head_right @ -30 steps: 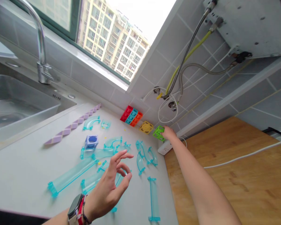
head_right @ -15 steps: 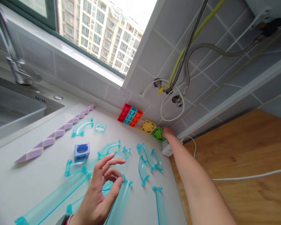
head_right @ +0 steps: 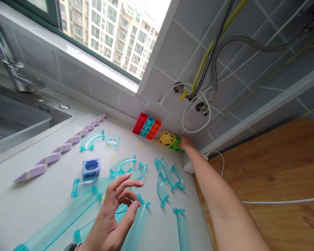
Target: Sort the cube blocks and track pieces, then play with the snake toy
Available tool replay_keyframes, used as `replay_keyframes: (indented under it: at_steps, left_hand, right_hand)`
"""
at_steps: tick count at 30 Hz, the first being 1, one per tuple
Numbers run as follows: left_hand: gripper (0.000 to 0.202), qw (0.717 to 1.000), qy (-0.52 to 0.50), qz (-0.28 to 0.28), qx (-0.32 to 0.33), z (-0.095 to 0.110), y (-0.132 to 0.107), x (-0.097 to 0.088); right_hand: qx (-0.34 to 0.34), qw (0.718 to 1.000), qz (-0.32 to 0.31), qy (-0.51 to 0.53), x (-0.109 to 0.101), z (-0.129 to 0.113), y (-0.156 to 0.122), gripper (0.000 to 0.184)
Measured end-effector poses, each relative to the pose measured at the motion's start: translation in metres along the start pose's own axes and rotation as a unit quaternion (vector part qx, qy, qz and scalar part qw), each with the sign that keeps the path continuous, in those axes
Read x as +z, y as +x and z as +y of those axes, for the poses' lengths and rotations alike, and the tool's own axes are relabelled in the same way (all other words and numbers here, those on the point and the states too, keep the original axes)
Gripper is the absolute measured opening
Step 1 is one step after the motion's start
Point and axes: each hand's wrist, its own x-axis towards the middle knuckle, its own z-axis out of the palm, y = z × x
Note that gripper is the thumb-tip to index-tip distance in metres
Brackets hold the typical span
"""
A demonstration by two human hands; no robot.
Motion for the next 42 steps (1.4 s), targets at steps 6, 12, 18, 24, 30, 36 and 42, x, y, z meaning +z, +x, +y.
replay_keyframes:
  at_steps: [6,12,18,24,30,36,42]
  left_hand:
    - [0.054,1.000,-0.005,-0.001,0.000,-0.001,0.001,0.001]
    - [0.055,1.000,0.006,-0.010,0.002,-0.003,0.000,0.000]
    - [0.054,1.000,0.017,-0.020,0.001,-0.004,0.000,-0.001]
    - [0.054,1.000,0.015,-0.022,-0.004,-0.002,0.000,-0.001]
    - [0.046,0.998,0.035,-0.044,0.007,-0.002,0.000,-0.003]
    - [0.020,0.995,0.062,-0.082,0.000,0.004,0.002,-0.006]
    - [0.016,0.990,0.090,-0.113,0.001,0.007,0.004,-0.006]
  right_hand:
    - [0.013,1.000,0.014,-0.004,-0.001,-0.013,0.001,0.042]
    - [0.008,1.000,0.021,-0.002,-0.003,-0.020,-0.001,0.042]
    - [-0.019,0.999,0.032,0.009,-0.009,-0.035,0.002,0.046]
    - [-0.023,0.998,0.048,0.016,-0.009,-0.046,0.001,0.047]
    - [-0.012,0.995,0.095,0.043,-0.005,-0.046,-0.014,0.054]
    - [-0.031,0.971,0.208,0.112,-0.006,-0.048,-0.078,0.054]
    - [-0.075,0.909,0.273,0.305,0.017,-0.047,-0.243,0.041]
